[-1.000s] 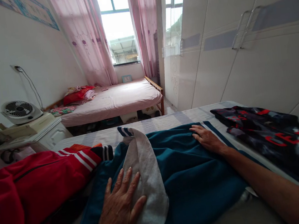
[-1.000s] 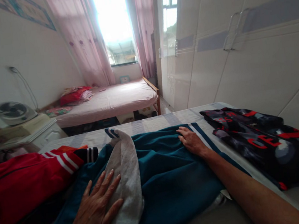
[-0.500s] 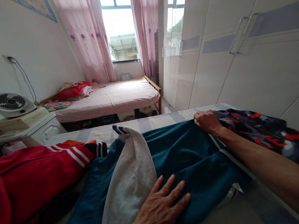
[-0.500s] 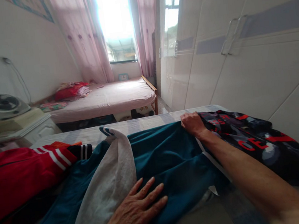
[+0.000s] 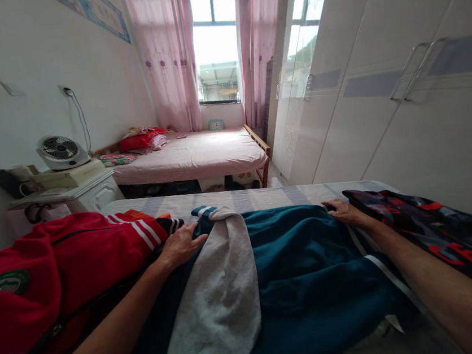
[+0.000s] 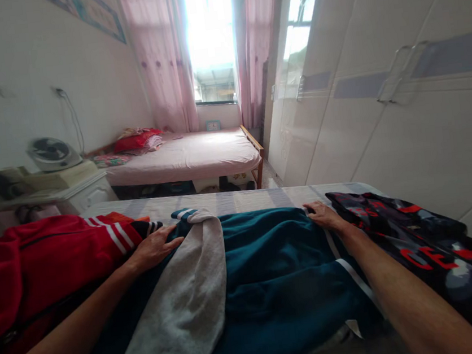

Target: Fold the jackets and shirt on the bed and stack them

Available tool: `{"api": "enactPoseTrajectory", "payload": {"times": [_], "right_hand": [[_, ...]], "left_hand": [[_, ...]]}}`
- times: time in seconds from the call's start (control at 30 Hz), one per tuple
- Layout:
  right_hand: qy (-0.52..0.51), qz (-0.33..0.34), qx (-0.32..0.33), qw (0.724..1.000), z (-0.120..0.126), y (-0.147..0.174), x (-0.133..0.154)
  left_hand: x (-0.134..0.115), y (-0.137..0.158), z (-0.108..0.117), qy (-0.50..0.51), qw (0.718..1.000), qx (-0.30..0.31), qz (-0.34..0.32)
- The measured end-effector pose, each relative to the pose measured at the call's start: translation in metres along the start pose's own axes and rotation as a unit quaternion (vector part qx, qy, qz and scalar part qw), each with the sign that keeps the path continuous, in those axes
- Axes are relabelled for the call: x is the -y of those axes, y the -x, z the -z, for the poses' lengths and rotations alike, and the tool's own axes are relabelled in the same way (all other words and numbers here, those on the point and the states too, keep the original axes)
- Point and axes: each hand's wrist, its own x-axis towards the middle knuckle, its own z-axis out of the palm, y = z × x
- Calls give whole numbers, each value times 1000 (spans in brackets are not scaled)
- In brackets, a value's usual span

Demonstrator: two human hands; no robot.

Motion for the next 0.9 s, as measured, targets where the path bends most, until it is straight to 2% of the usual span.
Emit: {"api": "enactPoseTrajectory", "payload": {"times": [0.1, 0.2, 0.27, 0.33, 0.4, 0.47, 0.53, 0.6, 0.63, 0.7, 0.77, 0.83, 0.9], "right_hand": [[12, -15, 6, 1000, 5, 6, 5], [-15, -12, 0, 1000, 24, 19, 6], [-140, -19, 11, 990, 44, 30, 1], [-303, -50, 5, 952, 62, 36, -6], [-386, -92, -33, 917, 74, 35, -12], [-335, -137, -70, 930, 77, 25, -13], [-224, -184, -88, 953, 73, 11, -8], [-126, -210, -104, 964, 64, 0, 1], [-97, -201, -114, 968, 58, -3, 7], [-59, -130, -130, 981, 44, -4, 22], [-38, -26, -108, 993, 28, 2, 36], [-26, 53, -35, 998, 12, 10, 48], [-18, 72, 49, 996, 1, 15, 58]], "left_hand": [[-4, -4, -7, 40, 999, -21, 16], [-11, 6, 13, 106, 994, -39, 12], [-13, 15, 35, 204, 977, -52, 29], [-12, 22, 55, 325, 941, -67, 65], [-10, 20, 63, 380, 917, -89, 80], [-8, 11, 58, 303, 944, -120, 56], [-6, -2, 45, 189, 971, -143, 28], [-6, -11, 32, 113, 981, -154, 19], [-7, -12, 27, 99, 982, -157, 17], [-14, -7, 20, 70, 985, -159, -15], [-24, 9, 16, 20, 985, -145, -89], [-33, 28, 14, -28, 981, -121, -148], [-36, 44, 12, -37, 984, -103, -139]]}}
